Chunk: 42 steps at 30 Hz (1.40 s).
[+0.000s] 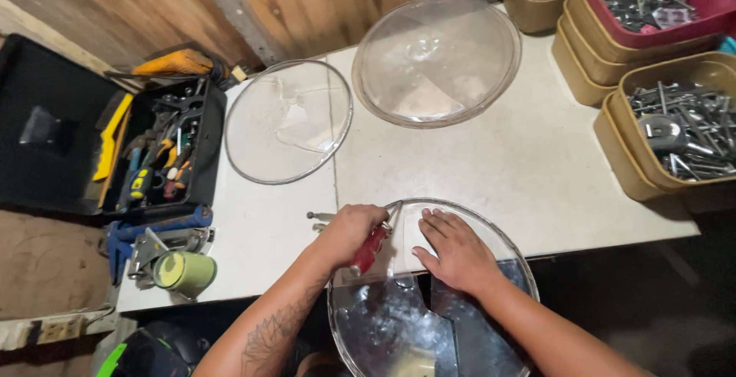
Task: Cleaning and adjusting drum heads using a screwdriver and a cloth at a repair bench
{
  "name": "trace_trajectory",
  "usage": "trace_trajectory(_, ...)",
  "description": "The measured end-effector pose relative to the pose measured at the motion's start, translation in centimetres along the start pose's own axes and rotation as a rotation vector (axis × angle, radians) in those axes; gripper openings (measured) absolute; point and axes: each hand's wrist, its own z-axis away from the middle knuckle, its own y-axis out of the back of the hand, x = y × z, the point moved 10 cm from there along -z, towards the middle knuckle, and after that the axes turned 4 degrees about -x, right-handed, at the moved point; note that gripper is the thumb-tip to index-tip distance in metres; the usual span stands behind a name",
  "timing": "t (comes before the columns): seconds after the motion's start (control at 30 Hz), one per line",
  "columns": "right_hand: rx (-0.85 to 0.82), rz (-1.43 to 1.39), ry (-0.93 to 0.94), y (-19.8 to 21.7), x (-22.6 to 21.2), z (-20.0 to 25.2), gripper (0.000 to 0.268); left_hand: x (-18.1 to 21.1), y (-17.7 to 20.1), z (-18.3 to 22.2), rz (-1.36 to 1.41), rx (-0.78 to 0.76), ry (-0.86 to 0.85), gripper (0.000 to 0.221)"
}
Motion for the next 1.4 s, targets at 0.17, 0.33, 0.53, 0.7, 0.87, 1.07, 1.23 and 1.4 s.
trace_trajectory(0.17, -0.016, -0.023, 0.013, 0.3, 0.0, -0.2, 0.056, 2.3, 0.7, -0.5, -0.117, -0.033, -0.03, 0.011)
trace_trajectory(0.33, -0.022, -0.039, 0.005, 0.5, -0.1, -0.1, 0.057, 1.1, 0.9, -0.7, 0.067, -0.063, 0.111, 0.015)
trace_trajectory(0.53, -0.032, -0.023, 0.01, -0.1, 0.2, 0.1, 0.058, 1.2, 1.5, -0.3, 0.134, -0.126, 0.248, 0.018)
trace_trajectory(0.7, -0.023, -0.042, 0.017, 0.0, 0.2, -0.1, 0.058, 4.6, 2.5, -0.2, -0.065, -0.065, 0.021, 0.022)
trace_trajectory(0.87, -0.012, -0.044, 0.02, 0.0, 0.1, 0.2, 0.059, 1.9, 0.6, -0.8, -0.006, -0.033, 0.032, 0.014)
trace_trajectory(1.07, 0.05, -0.081, 0.009, 0.2, 0.6, 0.1, 0.059, 1.7, 1.6, -1.1, 0.077, -0.073, 0.178, 0.014)
trace_trajectory(1.23, 0.136, -0.045, -0.018, 1.0, 0.7, 0.8, 0.072, 1.5, 0.6, -1.2, 0.029, -0.087, 0.2, 0.012)
trace_trajectory(1.4, 0.021, 0.004, 0.012, 0.0, 1.6, 0.6, 0.081, 4.6, 2.5, -0.3, -0.109, -0.022, 0.054, 0.013)
